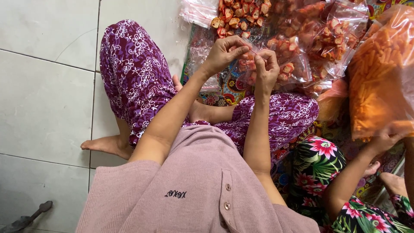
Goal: Manually packing small orange snacks into individual plastic bags using a small spoon while sitting on the floor.
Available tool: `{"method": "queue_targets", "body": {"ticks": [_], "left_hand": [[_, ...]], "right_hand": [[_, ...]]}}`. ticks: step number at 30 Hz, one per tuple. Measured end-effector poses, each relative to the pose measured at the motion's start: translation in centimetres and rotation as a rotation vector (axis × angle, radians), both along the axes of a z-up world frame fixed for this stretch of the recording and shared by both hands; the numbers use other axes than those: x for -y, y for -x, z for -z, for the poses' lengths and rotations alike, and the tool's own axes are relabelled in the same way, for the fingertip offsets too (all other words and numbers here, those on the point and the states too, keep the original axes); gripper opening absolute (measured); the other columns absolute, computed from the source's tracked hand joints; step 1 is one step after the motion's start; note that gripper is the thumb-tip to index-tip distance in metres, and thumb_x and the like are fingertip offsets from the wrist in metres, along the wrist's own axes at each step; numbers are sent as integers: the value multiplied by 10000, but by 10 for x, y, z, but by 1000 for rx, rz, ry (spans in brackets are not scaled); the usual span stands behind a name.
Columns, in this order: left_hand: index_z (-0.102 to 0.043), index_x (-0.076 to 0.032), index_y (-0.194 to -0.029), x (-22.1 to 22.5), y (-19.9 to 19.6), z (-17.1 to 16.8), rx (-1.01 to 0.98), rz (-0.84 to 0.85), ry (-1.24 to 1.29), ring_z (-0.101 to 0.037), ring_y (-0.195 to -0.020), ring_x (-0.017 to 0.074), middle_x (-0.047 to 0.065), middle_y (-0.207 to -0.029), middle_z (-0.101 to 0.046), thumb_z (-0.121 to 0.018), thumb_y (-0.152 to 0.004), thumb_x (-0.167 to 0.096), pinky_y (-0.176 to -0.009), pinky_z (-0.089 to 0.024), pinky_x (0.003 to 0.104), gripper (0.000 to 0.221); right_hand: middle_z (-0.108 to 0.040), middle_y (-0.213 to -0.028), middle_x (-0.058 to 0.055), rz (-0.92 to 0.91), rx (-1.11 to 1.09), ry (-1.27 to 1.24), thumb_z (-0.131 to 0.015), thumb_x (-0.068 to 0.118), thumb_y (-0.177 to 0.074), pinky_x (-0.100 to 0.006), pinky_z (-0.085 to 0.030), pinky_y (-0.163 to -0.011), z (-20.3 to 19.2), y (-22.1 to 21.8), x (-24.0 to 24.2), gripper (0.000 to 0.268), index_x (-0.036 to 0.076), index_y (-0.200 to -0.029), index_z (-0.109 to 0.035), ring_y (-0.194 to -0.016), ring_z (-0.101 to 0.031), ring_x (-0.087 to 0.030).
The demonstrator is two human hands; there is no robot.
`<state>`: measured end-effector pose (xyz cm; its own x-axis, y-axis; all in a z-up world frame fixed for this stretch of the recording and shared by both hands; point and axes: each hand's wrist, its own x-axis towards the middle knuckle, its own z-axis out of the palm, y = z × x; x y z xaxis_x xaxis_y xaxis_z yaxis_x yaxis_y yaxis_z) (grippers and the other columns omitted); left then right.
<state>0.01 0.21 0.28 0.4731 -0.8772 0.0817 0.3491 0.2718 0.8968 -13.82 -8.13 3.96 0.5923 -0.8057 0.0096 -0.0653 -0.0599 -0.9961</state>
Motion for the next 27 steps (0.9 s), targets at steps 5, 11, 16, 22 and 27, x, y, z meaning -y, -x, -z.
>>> {"method": "queue_targets", "body": {"ticks": [5, 11, 16, 22, 27], "left_hand": [[-726, -16, -1021, 0, 1, -2, -13, -11, -14, -737, -895, 205, 138, -1052, -702, -730, -943, -200, -782, -701, 312, 200], [-725, -23, -1019, 1, 1, 3, -38, -20, -19, -770, -858, 217, 133, -1044, -726, -741, -936, -181, -756, -695, 302, 179], [-729, -35, -1032, -1, 0, -1, -22, 17, -31, -773, -840, 217, 141, -1095, -728, -732, -944, -196, -757, -700, 304, 184], [-710, -26, -1010, -2, 1, 2, 5, -2, -45, -729, -763, 140, 78, -902, -728, -714, -955, -195, -701, -655, 245, 178], [-723, -40, -1008, -3, 1, -9, 26, 38, -64, -761, -758, 167, 116, -982, -752, -739, -939, -152, -699, -687, 252, 133]], "right_hand": [[-559, -916, 5, 25, 67, -3, -669, 232, -938, -278, -448, -849, 3, -1, -2, 127, 140, -886, -598, -870, -524, -131], [-556, -940, 3, 6, 12, 23, -672, 303, -938, -285, -459, -837, 6, -1, -1, 185, 143, -891, -593, -874, -527, -137], [-542, -949, 5, 7, 15, 43, -663, 225, -959, -226, -443, -674, 10, -1, -2, 123, 130, -912, -601, -750, -478, -96], [-552, -955, -4, 44, -14, 86, -643, 221, -926, -285, -456, -822, 7, -3, -4, 112, 141, -871, -589, -890, -527, -144], [-556, -967, -21, 26, -55, 167, -655, 218, -941, -309, -477, -847, 8, -3, -1, 121, 130, -875, -604, -920, -546, -164]]}}
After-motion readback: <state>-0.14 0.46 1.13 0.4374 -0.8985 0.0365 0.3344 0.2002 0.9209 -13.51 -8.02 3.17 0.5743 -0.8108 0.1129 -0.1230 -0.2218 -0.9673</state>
